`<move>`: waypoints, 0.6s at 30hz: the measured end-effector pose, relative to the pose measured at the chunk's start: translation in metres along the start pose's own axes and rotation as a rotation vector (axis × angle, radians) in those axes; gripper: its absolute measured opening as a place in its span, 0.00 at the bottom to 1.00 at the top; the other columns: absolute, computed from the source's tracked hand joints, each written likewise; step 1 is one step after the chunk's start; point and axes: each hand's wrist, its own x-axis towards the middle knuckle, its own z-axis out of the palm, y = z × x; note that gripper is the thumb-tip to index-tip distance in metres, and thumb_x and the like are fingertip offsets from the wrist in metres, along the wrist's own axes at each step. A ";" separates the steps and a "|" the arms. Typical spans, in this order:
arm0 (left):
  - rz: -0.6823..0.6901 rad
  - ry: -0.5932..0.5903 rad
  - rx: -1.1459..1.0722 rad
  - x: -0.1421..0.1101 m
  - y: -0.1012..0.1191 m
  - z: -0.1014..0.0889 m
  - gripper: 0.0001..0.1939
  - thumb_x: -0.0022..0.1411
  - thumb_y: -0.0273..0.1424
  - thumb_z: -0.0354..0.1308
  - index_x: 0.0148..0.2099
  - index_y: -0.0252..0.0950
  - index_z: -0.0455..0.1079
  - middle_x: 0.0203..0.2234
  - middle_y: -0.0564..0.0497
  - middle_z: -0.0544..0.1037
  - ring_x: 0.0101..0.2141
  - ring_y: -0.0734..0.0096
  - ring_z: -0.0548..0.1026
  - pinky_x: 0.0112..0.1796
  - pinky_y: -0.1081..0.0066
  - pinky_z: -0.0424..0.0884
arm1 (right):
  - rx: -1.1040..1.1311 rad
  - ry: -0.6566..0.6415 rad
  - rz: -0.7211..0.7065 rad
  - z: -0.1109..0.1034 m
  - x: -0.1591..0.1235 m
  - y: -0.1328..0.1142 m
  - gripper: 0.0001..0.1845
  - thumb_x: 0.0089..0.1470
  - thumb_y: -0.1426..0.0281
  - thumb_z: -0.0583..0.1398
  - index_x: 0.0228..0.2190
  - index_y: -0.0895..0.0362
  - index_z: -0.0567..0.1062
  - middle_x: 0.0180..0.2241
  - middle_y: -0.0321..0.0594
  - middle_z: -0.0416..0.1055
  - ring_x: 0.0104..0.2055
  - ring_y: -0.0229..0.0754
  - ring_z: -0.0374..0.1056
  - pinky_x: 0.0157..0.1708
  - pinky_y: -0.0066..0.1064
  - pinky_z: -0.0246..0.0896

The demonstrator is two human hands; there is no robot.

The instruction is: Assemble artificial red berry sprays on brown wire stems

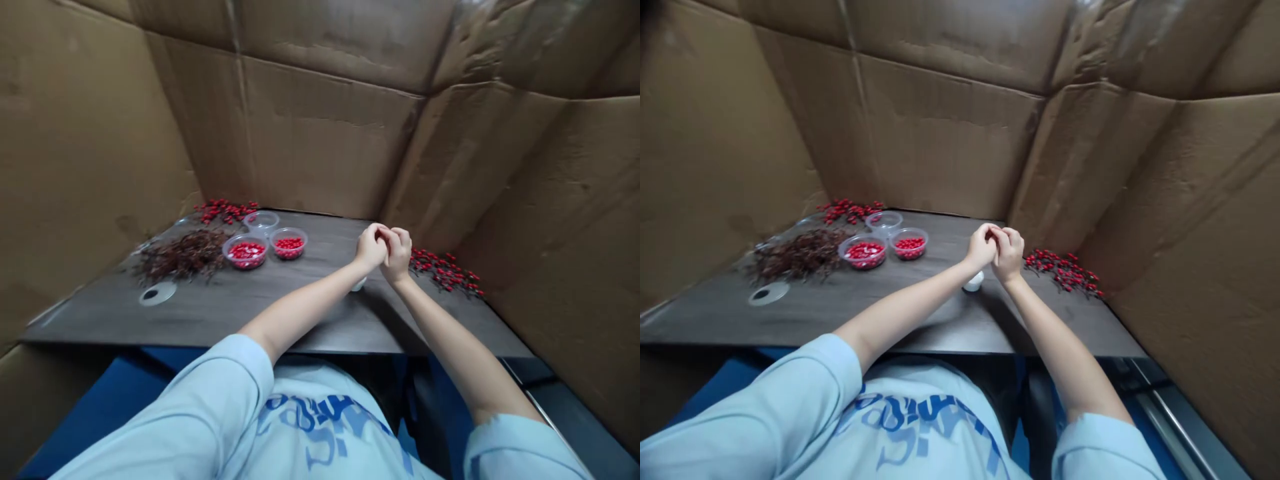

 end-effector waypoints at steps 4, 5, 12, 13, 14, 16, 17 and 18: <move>0.018 0.152 0.073 0.014 0.002 -0.071 0.10 0.49 0.17 0.47 0.32 0.34 0.65 0.28 0.49 0.74 0.33 0.70 0.71 0.37 0.72 0.68 | 0.121 -0.087 -0.196 0.041 0.031 -0.042 0.15 0.51 0.67 0.51 0.38 0.57 0.72 0.38 0.45 0.65 0.40 0.44 0.61 0.40 0.35 0.55; 0.025 0.197 0.082 0.015 0.001 -0.088 0.10 0.49 0.18 0.47 0.32 0.34 0.65 0.28 0.49 0.74 0.32 0.71 0.71 0.37 0.72 0.68 | 0.139 -0.123 -0.242 0.050 0.037 -0.053 0.15 0.51 0.67 0.50 0.38 0.57 0.72 0.38 0.45 0.66 0.41 0.44 0.62 0.40 0.35 0.55; 0.094 0.480 0.192 0.008 -0.013 -0.196 0.09 0.49 0.19 0.47 0.34 0.33 0.64 0.30 0.49 0.73 0.33 0.71 0.71 0.37 0.73 0.67 | 0.223 -0.313 -0.538 0.110 0.068 -0.138 0.14 0.55 0.69 0.48 0.39 0.56 0.71 0.40 0.45 0.69 0.43 0.43 0.61 0.42 0.37 0.48; 0.093 0.523 0.210 0.005 -0.015 -0.209 0.09 0.50 0.19 0.47 0.33 0.33 0.64 0.30 0.49 0.73 0.32 0.71 0.71 0.36 0.73 0.67 | 0.238 -0.331 -0.584 0.118 0.070 -0.150 0.14 0.56 0.69 0.48 0.39 0.56 0.71 0.41 0.45 0.69 0.43 0.43 0.61 0.42 0.37 0.47; 0.089 0.567 0.228 0.003 -0.018 -0.221 0.09 0.50 0.19 0.47 0.33 0.33 0.64 0.29 0.49 0.73 0.32 0.72 0.71 0.36 0.73 0.67 | 0.253 -0.345 -0.626 0.126 0.071 -0.162 0.14 0.56 0.69 0.48 0.39 0.56 0.71 0.41 0.45 0.69 0.43 0.43 0.61 0.42 0.37 0.47; 0.073 0.656 0.263 -0.003 -0.023 -0.245 0.09 0.50 0.19 0.47 0.33 0.33 0.64 0.29 0.50 0.72 0.32 0.72 0.71 0.36 0.74 0.67 | 0.288 -0.366 -0.701 0.142 0.073 -0.186 0.14 0.56 0.69 0.49 0.39 0.57 0.71 0.41 0.45 0.69 0.43 0.43 0.61 0.43 0.36 0.46; 0.063 0.698 0.284 -0.005 -0.026 -0.257 0.09 0.50 0.19 0.47 0.33 0.33 0.64 0.28 0.50 0.72 0.31 0.73 0.71 0.36 0.74 0.67 | 0.306 -0.378 -0.734 0.150 0.073 -0.198 0.14 0.56 0.69 0.49 0.40 0.57 0.71 0.41 0.45 0.69 0.43 0.43 0.61 0.43 0.36 0.46; 0.052 0.739 0.309 -0.008 -0.029 -0.270 0.09 0.50 0.18 0.47 0.33 0.34 0.64 0.28 0.51 0.72 0.31 0.73 0.71 0.36 0.74 0.67 | 0.322 -0.394 -0.768 0.159 0.073 -0.209 0.14 0.56 0.69 0.49 0.40 0.57 0.71 0.42 0.45 0.69 0.43 0.43 0.61 0.43 0.36 0.45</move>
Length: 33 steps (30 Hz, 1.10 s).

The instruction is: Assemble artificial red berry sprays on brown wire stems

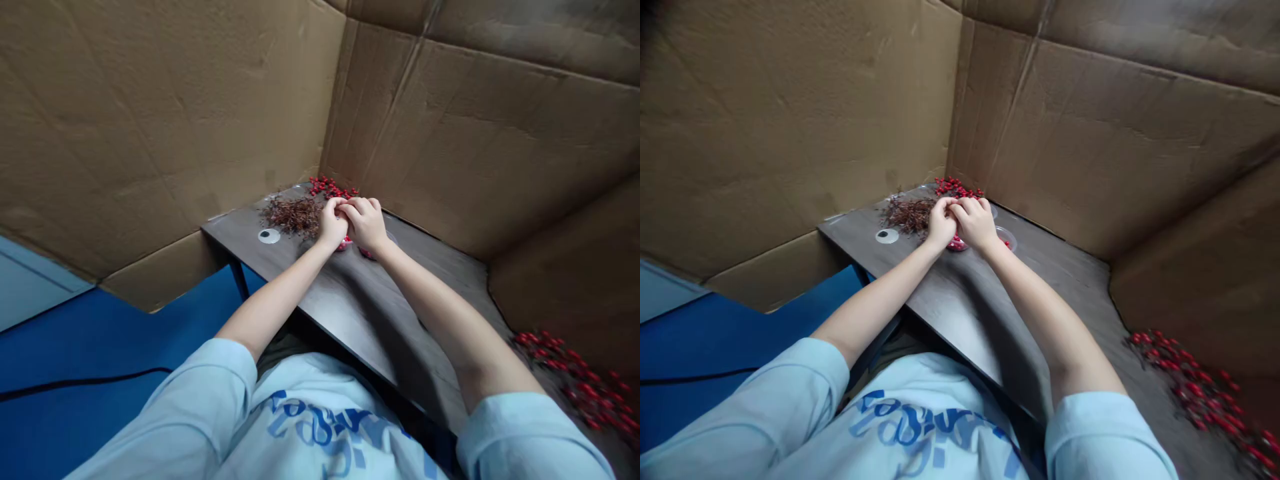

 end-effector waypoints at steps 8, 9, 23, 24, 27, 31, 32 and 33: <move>0.029 0.227 0.496 0.029 -0.057 -0.086 0.10 0.53 0.21 0.49 0.39 0.34 0.66 0.34 0.45 0.72 0.37 0.67 0.70 0.42 0.66 0.66 | 0.007 -0.249 -0.078 0.058 0.076 -0.031 0.15 0.56 0.73 0.48 0.43 0.59 0.68 0.41 0.49 0.68 0.43 0.46 0.63 0.38 0.33 0.52; 0.024 0.237 0.561 0.030 -0.063 -0.094 0.11 0.53 0.22 0.51 0.40 0.34 0.66 0.36 0.44 0.71 0.38 0.65 0.70 0.43 0.65 0.65 | -0.001 -0.293 -0.047 0.063 0.083 -0.033 0.15 0.56 0.74 0.48 0.42 0.59 0.69 0.41 0.49 0.68 0.44 0.46 0.63 0.37 0.33 0.54; -0.044 0.177 0.951 0.032 -0.079 -0.106 0.18 0.53 0.46 0.53 0.41 0.40 0.70 0.38 0.45 0.72 0.42 0.56 0.67 0.42 0.61 0.63 | 0.097 -0.354 0.030 0.087 0.109 -0.019 0.13 0.53 0.74 0.49 0.37 0.58 0.71 0.40 0.46 0.69 0.38 0.44 0.68 0.33 0.30 0.60; -0.053 0.187 0.959 0.033 -0.080 -0.105 0.16 0.54 0.44 0.53 0.40 0.40 0.70 0.38 0.46 0.72 0.42 0.56 0.67 0.42 0.61 0.63 | 0.112 -0.340 0.033 0.088 0.109 -0.020 0.13 0.53 0.73 0.49 0.37 0.58 0.71 0.39 0.46 0.69 0.38 0.44 0.68 0.33 0.30 0.60; -0.079 0.208 0.969 0.033 -0.083 -0.106 0.09 0.55 0.35 0.53 0.38 0.40 0.69 0.37 0.47 0.73 0.42 0.58 0.68 0.41 0.63 0.62 | 0.141 -0.329 0.063 0.091 0.109 -0.022 0.12 0.53 0.74 0.49 0.36 0.58 0.70 0.39 0.47 0.69 0.37 0.44 0.68 0.33 0.31 0.60; -0.113 0.210 0.948 0.030 -0.087 -0.109 0.09 0.55 0.33 0.52 0.38 0.38 0.67 0.34 0.48 0.74 0.40 0.61 0.69 0.39 0.65 0.63 | 0.173 -0.336 0.179 0.099 0.108 -0.017 0.12 0.52 0.74 0.49 0.36 0.58 0.70 0.40 0.47 0.69 0.37 0.45 0.67 0.34 0.32 0.61; -0.116 0.204 0.948 0.029 -0.088 -0.110 0.09 0.55 0.33 0.52 0.38 0.38 0.67 0.33 0.48 0.74 0.39 0.61 0.70 0.39 0.65 0.63 | 0.185 -0.342 0.209 0.101 0.108 -0.015 0.12 0.52 0.75 0.49 0.36 0.58 0.70 0.40 0.47 0.69 0.38 0.45 0.67 0.34 0.32 0.61; -0.119 0.198 0.954 0.028 -0.088 -0.110 0.08 0.55 0.33 0.51 0.38 0.38 0.67 0.32 0.48 0.74 0.39 0.61 0.70 0.39 0.65 0.63 | 0.197 -0.344 0.238 0.103 0.108 -0.013 0.12 0.52 0.75 0.49 0.36 0.58 0.70 0.40 0.47 0.69 0.38 0.45 0.67 0.35 0.33 0.61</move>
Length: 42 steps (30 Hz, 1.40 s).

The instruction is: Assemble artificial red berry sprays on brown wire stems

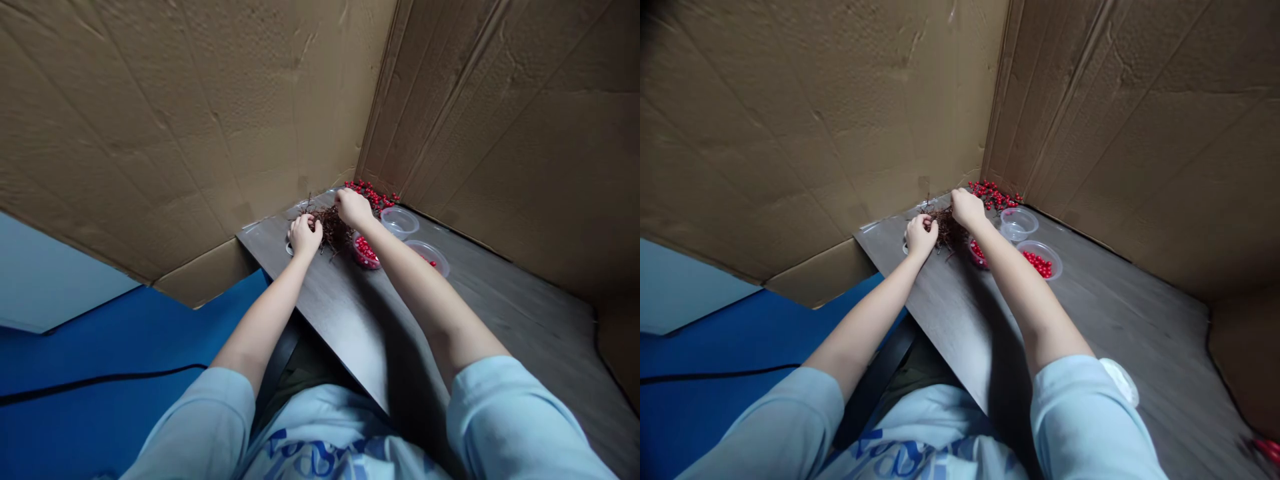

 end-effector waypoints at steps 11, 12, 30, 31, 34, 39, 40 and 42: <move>0.034 0.018 0.010 -0.003 0.002 -0.003 0.10 0.56 0.30 0.48 0.41 0.37 0.67 0.36 0.45 0.73 0.42 0.59 0.67 0.44 0.62 0.62 | 0.289 0.102 0.067 -0.003 0.014 0.025 0.10 0.50 0.74 0.52 0.32 0.60 0.72 0.33 0.45 0.73 0.35 0.42 0.66 0.36 0.30 0.58; 0.064 0.039 -0.001 -0.003 0.003 -0.003 0.13 0.57 0.32 0.48 0.43 0.36 0.66 0.39 0.44 0.72 0.44 0.59 0.66 0.46 0.62 0.61 | 0.308 0.105 0.048 -0.003 0.013 0.024 0.10 0.51 0.73 0.52 0.32 0.60 0.72 0.32 0.45 0.73 0.34 0.41 0.66 0.35 0.30 0.58; 0.199 0.025 0.013 -0.002 0.000 -0.001 0.24 0.54 0.36 0.53 0.54 0.38 0.60 0.50 0.42 0.64 0.52 0.54 0.58 0.51 0.57 0.55 | 0.624 0.131 -0.113 -0.020 -0.001 0.004 0.09 0.50 0.72 0.53 0.30 0.62 0.71 0.23 0.37 0.70 0.26 0.35 0.63 0.31 0.25 0.55; 0.226 0.023 -0.001 -0.002 0.000 -0.001 0.26 0.54 0.36 0.54 0.55 0.39 0.59 0.51 0.42 0.63 0.53 0.54 0.57 0.52 0.57 0.54 | 0.629 0.109 -0.139 -0.021 -0.001 0.003 0.08 0.49 0.72 0.53 0.29 0.62 0.72 0.23 0.37 0.69 0.26 0.34 0.62 0.30 0.25 0.55; 0.255 0.016 -0.065 0.001 -0.002 0.001 0.20 0.55 0.38 0.53 0.50 0.39 0.64 0.50 0.44 0.64 0.52 0.58 0.58 0.53 0.61 0.54 | 0.637 0.044 -0.204 -0.020 -0.004 -0.002 0.07 0.48 0.73 0.54 0.27 0.62 0.72 0.23 0.36 0.69 0.25 0.34 0.61 0.29 0.24 0.54; 0.214 0.013 -0.081 0.005 -0.006 0.005 0.11 0.57 0.35 0.51 0.40 0.37 0.69 0.43 0.45 0.69 0.48 0.60 0.62 0.50 0.64 0.58 | 0.606 0.090 -0.157 -0.018 -0.005 -0.006 0.07 0.47 0.74 0.54 0.26 0.62 0.72 0.24 0.37 0.70 0.27 0.34 0.62 0.31 0.25 0.55; 0.220 0.008 -0.085 0.006 -0.007 0.005 0.11 0.58 0.35 0.50 0.40 0.37 0.69 0.42 0.45 0.70 0.47 0.61 0.63 0.49 0.64 0.59 | 0.604 0.116 -0.134 -0.018 -0.004 -0.006 0.06 0.47 0.74 0.55 0.26 0.61 0.72 0.24 0.37 0.70 0.27 0.34 0.62 0.31 0.25 0.56; 0.230 0.000 -0.098 0.006 -0.007 0.005 0.11 0.58 0.35 0.50 0.40 0.37 0.69 0.41 0.45 0.71 0.46 0.62 0.64 0.49 0.64 0.59 | 0.618 0.152 -0.085 -0.018 -0.003 -0.003 0.05 0.47 0.74 0.55 0.25 0.61 0.71 0.23 0.38 0.70 0.26 0.35 0.63 0.32 0.26 0.57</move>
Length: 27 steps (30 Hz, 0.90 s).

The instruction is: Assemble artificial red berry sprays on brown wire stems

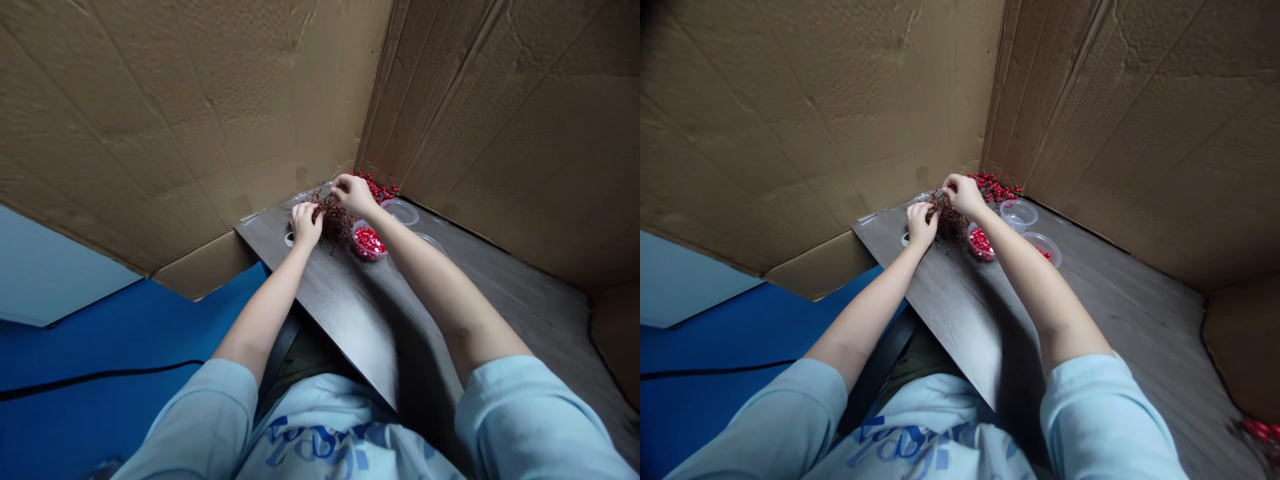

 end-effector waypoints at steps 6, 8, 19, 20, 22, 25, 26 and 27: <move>-0.019 -0.028 -0.015 -0.001 0.001 0.000 0.10 0.59 0.36 0.49 0.36 0.37 0.68 0.37 0.46 0.73 0.43 0.62 0.66 0.47 0.65 0.60 | 0.179 0.058 0.183 -0.001 0.002 0.011 0.05 0.50 0.74 0.53 0.25 0.60 0.68 0.19 0.35 0.68 0.23 0.34 0.66 0.29 0.27 0.61; -0.018 -0.016 -0.023 -0.001 0.003 -0.002 0.12 0.57 0.39 0.52 0.38 0.36 0.67 0.37 0.46 0.72 0.43 0.62 0.66 0.47 0.65 0.60 | 0.316 0.051 0.288 0.002 0.002 0.009 0.05 0.51 0.74 0.53 0.24 0.59 0.66 0.20 0.35 0.67 0.23 0.34 0.67 0.27 0.26 0.62; -0.088 0.161 -0.134 -0.008 0.012 -0.003 0.32 0.50 0.44 0.58 0.53 0.35 0.53 0.50 0.38 0.62 0.45 0.63 0.69 0.46 0.65 0.65 | 0.285 0.028 0.365 0.023 -0.007 -0.015 0.09 0.50 0.69 0.56 0.22 0.59 0.66 0.20 0.37 0.69 0.25 0.36 0.68 0.31 0.30 0.64; -0.102 0.148 -0.141 -0.007 0.010 -0.001 0.31 0.51 0.42 0.58 0.53 0.35 0.54 0.49 0.38 0.64 0.42 0.65 0.71 0.44 0.66 0.66 | 0.236 0.049 0.334 0.022 -0.007 -0.014 0.08 0.50 0.69 0.56 0.22 0.59 0.67 0.20 0.37 0.69 0.25 0.37 0.68 0.32 0.30 0.63; -0.119 0.092 -0.164 -0.006 0.007 0.001 0.24 0.55 0.38 0.55 0.52 0.35 0.56 0.43 0.41 0.69 0.36 0.69 0.73 0.41 0.67 0.67 | 0.166 0.099 0.305 0.020 -0.005 -0.011 0.08 0.50 0.68 0.56 0.24 0.60 0.68 0.20 0.37 0.69 0.25 0.37 0.67 0.33 0.30 0.62; -0.094 0.018 -0.180 -0.005 0.004 0.000 0.14 0.59 0.35 0.50 0.46 0.36 0.62 0.36 0.46 0.74 0.34 0.70 0.74 0.39 0.70 0.68 | 0.106 0.147 0.293 0.015 -0.001 -0.006 0.11 0.51 0.65 0.56 0.23 0.60 0.68 0.20 0.37 0.68 0.24 0.37 0.66 0.33 0.30 0.61; -0.081 0.012 -0.174 -0.005 0.003 -0.001 0.13 0.59 0.35 0.50 0.44 0.36 0.64 0.35 0.46 0.75 0.34 0.69 0.74 0.39 0.70 0.68 | 0.094 0.158 0.297 0.014 -0.001 -0.004 0.11 0.51 0.65 0.56 0.23 0.60 0.68 0.19 0.37 0.68 0.24 0.37 0.66 0.32 0.29 0.60; -0.070 0.014 -0.165 -0.005 0.003 -0.001 0.12 0.59 0.35 0.50 0.43 0.35 0.66 0.35 0.46 0.75 0.34 0.69 0.74 0.39 0.70 0.68 | 0.083 0.167 0.304 0.012 0.000 -0.001 0.12 0.51 0.64 0.56 0.23 0.60 0.68 0.19 0.37 0.68 0.24 0.37 0.66 0.32 0.29 0.60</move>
